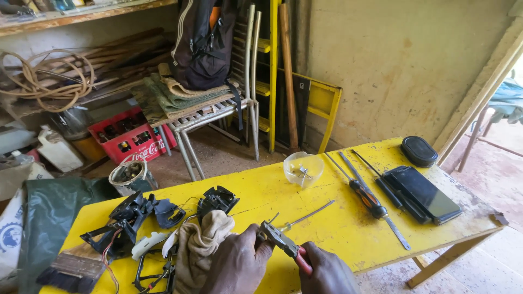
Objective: The person uses pliers to bend and shape a small metal pin held in their left hand. They repeatedly adjust the pin's position and apply pressure with the pliers to modify its form on a yellow workbench.
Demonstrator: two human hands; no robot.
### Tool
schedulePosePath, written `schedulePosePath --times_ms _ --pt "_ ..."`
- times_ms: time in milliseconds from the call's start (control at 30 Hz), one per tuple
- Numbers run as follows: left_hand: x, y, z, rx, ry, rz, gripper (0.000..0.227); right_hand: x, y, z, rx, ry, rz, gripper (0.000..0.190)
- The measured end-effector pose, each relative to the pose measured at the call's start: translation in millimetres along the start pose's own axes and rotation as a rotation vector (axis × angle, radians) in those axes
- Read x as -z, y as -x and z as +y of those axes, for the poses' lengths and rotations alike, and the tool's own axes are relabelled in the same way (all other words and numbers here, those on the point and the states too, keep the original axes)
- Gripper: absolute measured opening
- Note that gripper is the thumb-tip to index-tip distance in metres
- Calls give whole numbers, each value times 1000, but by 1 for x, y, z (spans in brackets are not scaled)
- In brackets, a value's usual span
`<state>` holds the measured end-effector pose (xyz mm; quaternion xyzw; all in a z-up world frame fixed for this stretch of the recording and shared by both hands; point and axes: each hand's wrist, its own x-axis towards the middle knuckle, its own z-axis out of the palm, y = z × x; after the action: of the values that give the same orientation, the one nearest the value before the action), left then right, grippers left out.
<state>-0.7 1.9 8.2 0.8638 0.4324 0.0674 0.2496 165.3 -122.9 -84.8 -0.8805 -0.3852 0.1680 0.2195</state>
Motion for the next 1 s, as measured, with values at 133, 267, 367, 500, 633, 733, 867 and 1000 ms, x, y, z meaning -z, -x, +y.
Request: schedulePosePath --times_ms 133,267,367,500,633,733,867,1000 --pt "11 2 10 81 9 -20 34 8 2 -15 -116 -30 7 22" --pt "0 3 7 10 27 39 38 6 -2 -1 -54 -42 91 13" --pt "-5 3 3 145 60 63 36 2 -20 15 177 -84 -29 34" --pt "-2 4 -2 80 0 27 40 0 -23 17 256 -154 -102 60" --pt "8 4 10 130 41 -48 39 31 -11 -2 134 -179 -235 47" --pt "4 0 8 119 115 -12 42 31 -11 1 83 -96 -219 48" --pt "-4 -5 3 100 132 9 44 26 -20 14 100 -58 -230 55" --pt "-3 -4 7 136 102 -19 40 32 -19 11 129 -98 -258 51"
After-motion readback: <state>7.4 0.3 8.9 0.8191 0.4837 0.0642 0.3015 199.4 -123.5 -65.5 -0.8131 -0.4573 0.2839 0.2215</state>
